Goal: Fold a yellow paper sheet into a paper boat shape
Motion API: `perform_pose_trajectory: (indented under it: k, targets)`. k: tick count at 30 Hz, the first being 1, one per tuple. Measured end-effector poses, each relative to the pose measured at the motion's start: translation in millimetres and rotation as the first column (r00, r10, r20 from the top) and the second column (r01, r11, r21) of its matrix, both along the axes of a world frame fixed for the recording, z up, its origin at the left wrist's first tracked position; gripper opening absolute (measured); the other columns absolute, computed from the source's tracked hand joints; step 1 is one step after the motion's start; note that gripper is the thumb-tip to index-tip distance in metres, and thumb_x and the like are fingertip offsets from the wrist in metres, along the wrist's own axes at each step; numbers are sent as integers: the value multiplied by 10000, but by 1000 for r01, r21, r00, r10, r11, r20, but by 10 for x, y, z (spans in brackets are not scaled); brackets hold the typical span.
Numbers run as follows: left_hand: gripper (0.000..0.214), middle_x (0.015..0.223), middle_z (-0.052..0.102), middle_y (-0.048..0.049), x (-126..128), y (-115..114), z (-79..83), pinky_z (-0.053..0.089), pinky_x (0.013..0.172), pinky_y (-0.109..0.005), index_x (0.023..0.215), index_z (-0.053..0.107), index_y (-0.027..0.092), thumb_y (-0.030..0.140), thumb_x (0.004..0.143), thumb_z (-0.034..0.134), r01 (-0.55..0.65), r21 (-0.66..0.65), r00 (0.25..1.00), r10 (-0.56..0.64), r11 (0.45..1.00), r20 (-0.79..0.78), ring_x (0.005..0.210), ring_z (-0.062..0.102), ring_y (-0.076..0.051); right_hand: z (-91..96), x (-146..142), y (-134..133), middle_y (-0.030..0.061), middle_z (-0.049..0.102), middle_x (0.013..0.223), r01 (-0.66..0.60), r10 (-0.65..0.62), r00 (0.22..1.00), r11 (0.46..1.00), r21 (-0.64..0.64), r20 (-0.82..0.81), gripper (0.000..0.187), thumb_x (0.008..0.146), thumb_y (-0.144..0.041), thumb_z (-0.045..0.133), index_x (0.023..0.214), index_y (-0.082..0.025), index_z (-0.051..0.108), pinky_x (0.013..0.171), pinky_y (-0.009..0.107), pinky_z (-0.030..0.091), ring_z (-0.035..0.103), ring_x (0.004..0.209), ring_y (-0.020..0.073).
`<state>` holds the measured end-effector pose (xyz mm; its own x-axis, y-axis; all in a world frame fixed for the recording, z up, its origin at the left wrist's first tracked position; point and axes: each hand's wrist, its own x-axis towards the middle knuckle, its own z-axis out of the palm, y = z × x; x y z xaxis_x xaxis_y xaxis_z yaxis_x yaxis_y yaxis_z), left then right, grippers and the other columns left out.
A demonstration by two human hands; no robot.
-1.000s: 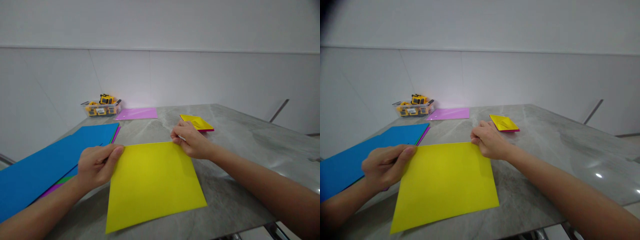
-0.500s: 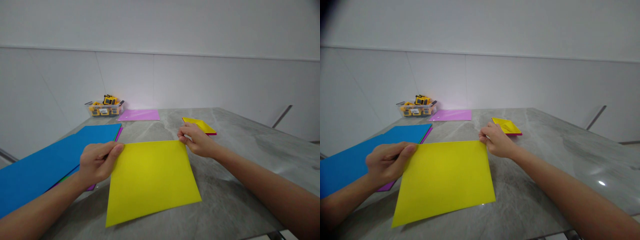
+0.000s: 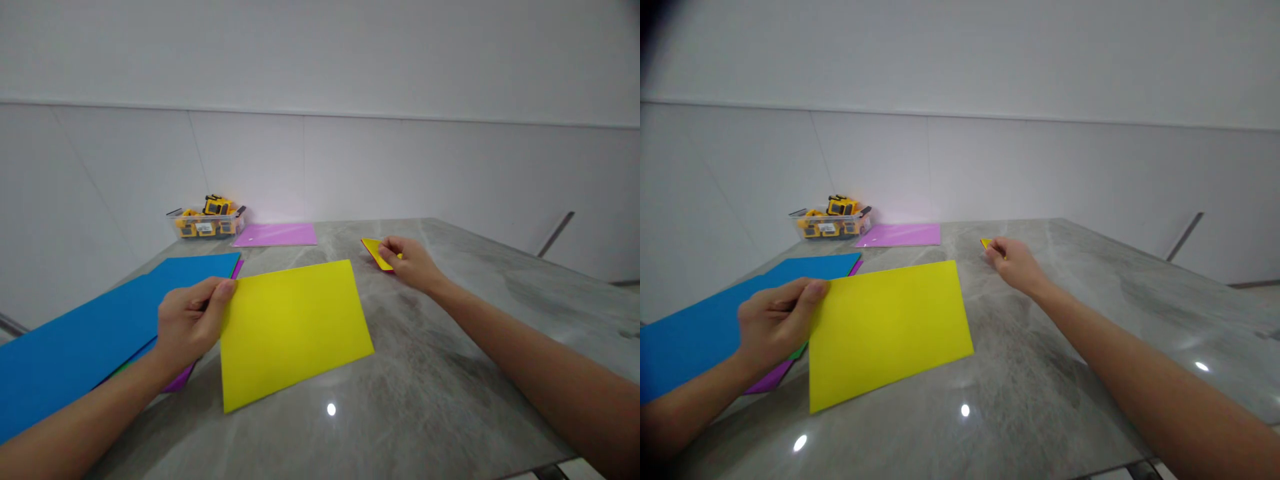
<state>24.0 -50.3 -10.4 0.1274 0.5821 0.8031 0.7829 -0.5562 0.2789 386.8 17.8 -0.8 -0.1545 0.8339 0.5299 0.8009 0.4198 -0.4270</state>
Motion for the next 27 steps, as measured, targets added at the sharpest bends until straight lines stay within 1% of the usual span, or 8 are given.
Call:
perform_pose_trajectory:
  k: [3, 6, 10, 13, 18, 22, 25, 27]
  targets:
    - [306, 462, 444, 42, 111, -1, -20, 258, 388, -215, 647, 614, 177, 312, 884, 475, 15, -102, 999, -12, 995, 33, 402, 428, -93, 7, -161, -135, 43, 614, 706, -53, 63, 995, 992, 116, -82, 255, 889, -336, 443, 816, -151, 603, 598, 277, 375, 542, 642, 169]
    - [267, 493, 529, 48, 231, -20, -53, 295, 385, -200, 839, 665, 178, 359, 893, 476, 62, -208, 994, -43, 976, 98, 401, 466, -94, 4, -400, -318, 78, 670, 887, -210, 214, 977, 962, 177, -6, 239, 883, -322, 489, 966, -144, 625, 702, 292, 416, 595, 791, 193]
    - [274, 514, 566, 50, 287, -18, -67, 322, 396, -192, 919, 660, 184, 378, 897, 468, 120, -252, 991, -102, 960, 85, 417, 487, -93, -12, -559, -439, 41, 666, 727, -251, 246, 965, 967, 36, 91, 147, 854, -259, 540, 799, -159, 632, 627, 280, 387, 592, 670, 175]
    - [235, 612, 625, 29, 256, 21, -26, 383, 458, -206, 894, 660, 203, 354, 896, 480, 93, -259, 995, -96, 961, 5, 490, 527, -105, -14, -564, -454, 18, 638, 658, -232, 227, 970, 971, 59, 84, 130, 846, -222, 555, 750, -162, 619, 602, 273, 360, 561, 615, 155]
    - [154, 859, 680, -48, 258, 37, 38, 459, 730, -317, 911, 642, 186, 256, 898, 506, 101, -105, 952, -127, 989, -278, 803, 589, -189, -13, -623, -521, 19, 631, 671, -272, 242, 953, 949, 160, 181, 123, 859, -187, 551, 753, -160, 608, 645, 288, 330, 539, 639, 153]
    - [157, 822, 673, -65, 419, -48, -16, 412, 752, -365, 908, 639, 176, 213, 915, 486, 144, -10, 877, -132, 990, -461, 794, 549, -207, -57, -772, -628, 26, 625, 673, -315, 247, 917, 930, 189, 313, 151, 856, -143, 524, 715, -153, 576, 682, 318, 287, 528, 644, 152]
    - [164, 791, 654, -45, 546, -108, -73, 414, 727, -336, 881, 621, 176, 190, 924, 464, 202, -191, 873, -265, 961, -409, 776, 553, -188, -116, -891, -688, 27, 619, 673, -382, 272, 865, 901, 203, 421, 136, 829, -131, 549, 696, -151, 572, 707, 339, 262, 527, 662, 159]
    - [142, 784, 639, -22, 594, -128, -91, 422, 692, -295, 847, 601, 183, 172, 910, 474, 248, -367, 893, -359, 896, -272, 746, 558, -161, -150, -951, -709, 23, 613, 668, -424, 292, 830, 884, 196, 476, 124, 822, -143, 566, 699, -155, 575, 719, 348, 254, 518, 666, 163]
